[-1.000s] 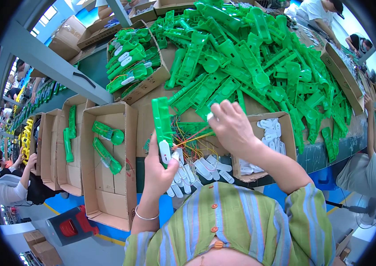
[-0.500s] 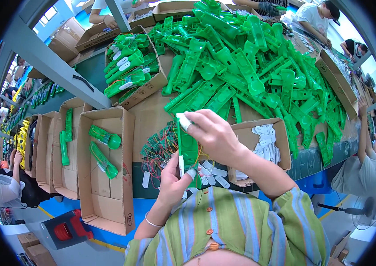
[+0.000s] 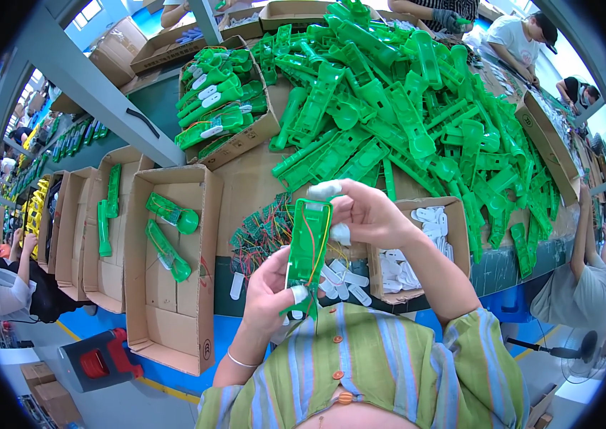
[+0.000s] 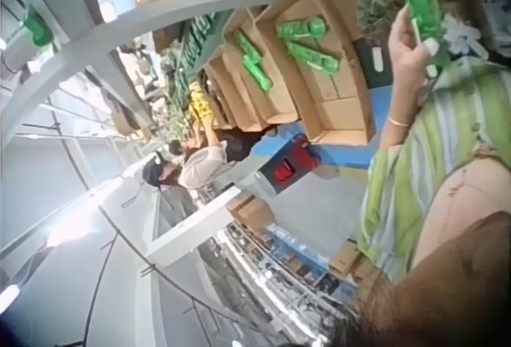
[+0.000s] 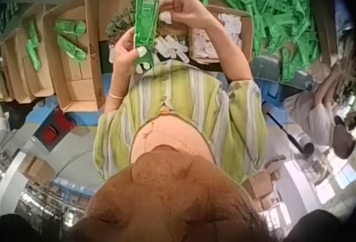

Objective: Assembling electronic components by inserting circuit boards and wires into green plastic housings.

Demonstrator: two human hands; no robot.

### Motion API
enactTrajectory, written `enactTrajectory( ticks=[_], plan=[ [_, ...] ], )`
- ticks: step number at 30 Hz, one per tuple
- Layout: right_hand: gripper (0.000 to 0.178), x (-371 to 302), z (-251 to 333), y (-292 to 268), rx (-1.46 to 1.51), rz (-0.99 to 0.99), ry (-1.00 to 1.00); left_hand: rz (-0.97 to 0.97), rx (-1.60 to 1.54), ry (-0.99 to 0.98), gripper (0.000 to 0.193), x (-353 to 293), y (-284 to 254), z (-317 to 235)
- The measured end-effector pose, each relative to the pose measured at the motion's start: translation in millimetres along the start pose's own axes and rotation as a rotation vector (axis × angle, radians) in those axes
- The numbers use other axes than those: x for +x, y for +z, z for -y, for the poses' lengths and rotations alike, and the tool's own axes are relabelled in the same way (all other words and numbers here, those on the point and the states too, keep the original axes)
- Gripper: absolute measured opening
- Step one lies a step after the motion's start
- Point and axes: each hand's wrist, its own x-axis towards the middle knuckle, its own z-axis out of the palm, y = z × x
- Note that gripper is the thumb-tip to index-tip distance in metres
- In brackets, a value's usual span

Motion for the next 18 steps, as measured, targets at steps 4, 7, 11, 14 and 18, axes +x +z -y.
enactTrajectory(
  ticks=[4,7,11,14,18],
  plan=[
    [0.043,4.6,-13.0,1.5,0.075,0.016,-0.061,0.075,0.000,-0.015,0.067,5.9,-9.9,4.1],
    [0.035,17.2,-2.6,12.6,-0.008,0.047,-0.150,0.085,-0.007,0.099,0.056,3.6,-10.9,7.8],
    [0.035,73.6,-8.3,-12.4,-0.377,-0.108,-0.096,-0.247,0.109,0.286,0.057,-1.4,-30.2,-27.0],
    [0.050,113.3,-36.2,-58.2,-0.707,-0.377,0.140,-0.689,0.285,0.463,0.047,17.3,-65.4,-64.3],
    [0.049,139.2,-45.0,-66.7,-0.708,-0.397,0.180,-0.808,0.295,0.480,0.046,22.2,-167.7,-80.0]
  ],
)
